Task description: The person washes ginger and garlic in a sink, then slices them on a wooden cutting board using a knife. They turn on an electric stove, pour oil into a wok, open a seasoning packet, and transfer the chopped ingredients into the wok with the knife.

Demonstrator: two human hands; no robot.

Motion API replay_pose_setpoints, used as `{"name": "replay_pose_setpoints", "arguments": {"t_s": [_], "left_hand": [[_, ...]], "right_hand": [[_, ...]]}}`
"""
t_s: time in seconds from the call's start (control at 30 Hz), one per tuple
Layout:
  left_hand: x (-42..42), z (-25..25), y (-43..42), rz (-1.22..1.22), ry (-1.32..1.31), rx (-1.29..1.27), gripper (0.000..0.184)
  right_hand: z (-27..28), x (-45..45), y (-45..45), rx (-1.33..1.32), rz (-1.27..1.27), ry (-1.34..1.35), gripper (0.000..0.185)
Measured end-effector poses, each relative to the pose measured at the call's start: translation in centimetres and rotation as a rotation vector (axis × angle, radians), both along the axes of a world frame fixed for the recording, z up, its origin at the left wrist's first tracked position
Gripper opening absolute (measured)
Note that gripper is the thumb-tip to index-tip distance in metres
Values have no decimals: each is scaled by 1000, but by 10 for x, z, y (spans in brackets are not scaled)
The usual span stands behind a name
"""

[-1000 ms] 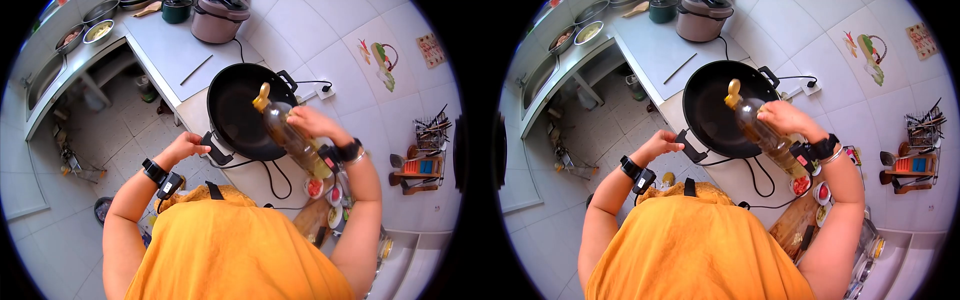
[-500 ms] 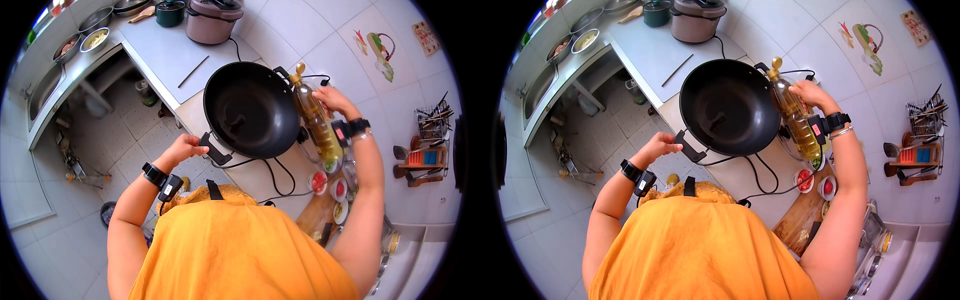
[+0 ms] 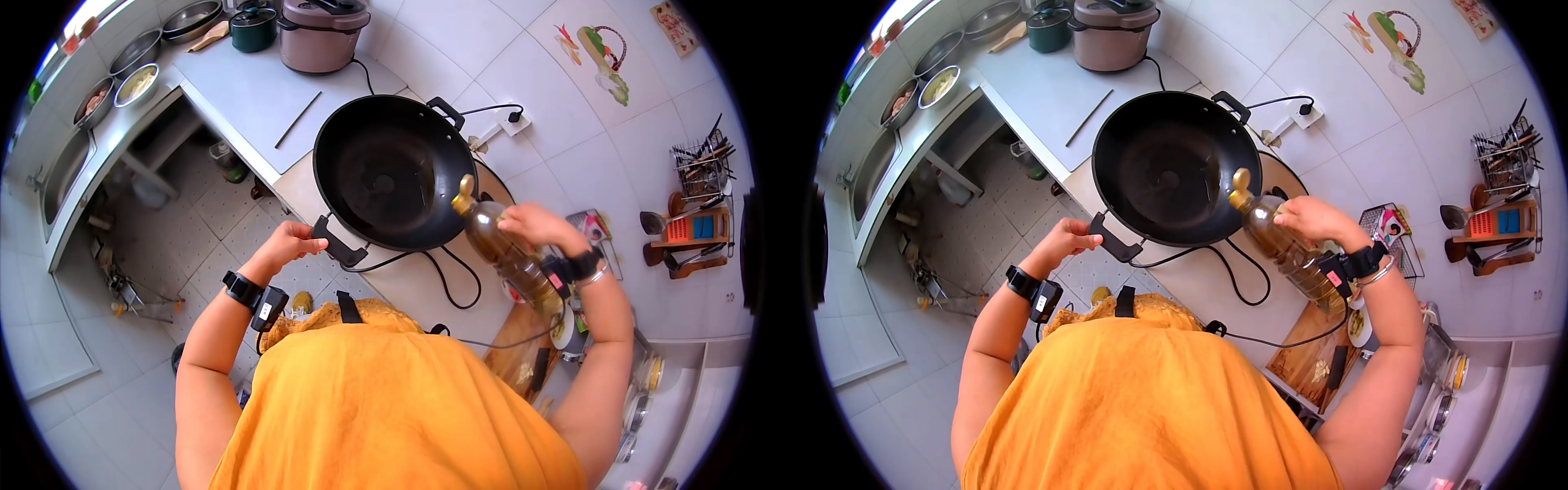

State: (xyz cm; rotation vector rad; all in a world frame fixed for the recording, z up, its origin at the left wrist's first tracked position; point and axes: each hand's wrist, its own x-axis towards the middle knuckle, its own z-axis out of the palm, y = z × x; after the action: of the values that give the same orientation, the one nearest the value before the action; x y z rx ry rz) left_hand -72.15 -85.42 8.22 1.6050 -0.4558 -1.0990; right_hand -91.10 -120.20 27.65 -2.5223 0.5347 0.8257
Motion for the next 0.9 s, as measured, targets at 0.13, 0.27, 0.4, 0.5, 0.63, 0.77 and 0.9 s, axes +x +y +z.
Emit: {"name": "replay_pose_setpoints", "arguments": {"t_s": [0.13, 0.27, 0.4, 0.5, 0.63, 0.77, 0.9], "left_hand": [[-1, 4, 1, 2, -1, -10, 25], [-1, 2, 1, 8, -2, -31, 26], [-2, 3, 2, 5, -27, -33, 27], [-4, 2, 2, 41, -5, -57, 27], [-5, 1, 2, 39, -12, -59, 29], [-4, -2, 3, 20, -41, -46, 30], [-5, -8, 1, 35, -32, -67, 29]], "right_hand": [[-2, 8, 31, -39, 163, 51, 38], [-11, 22, 45, 0, 326, -105, 34], [-11, 49, 57, -72, 413, -137, 35], [-5, 75, 61, -108, 378, -114, 37], [-3, 103, 43, 23, 180, -160, 37], [-2, 124, 12, 97, 0, -190, 40], [2, 116, -14, 148, -210, -246, 39]]}}
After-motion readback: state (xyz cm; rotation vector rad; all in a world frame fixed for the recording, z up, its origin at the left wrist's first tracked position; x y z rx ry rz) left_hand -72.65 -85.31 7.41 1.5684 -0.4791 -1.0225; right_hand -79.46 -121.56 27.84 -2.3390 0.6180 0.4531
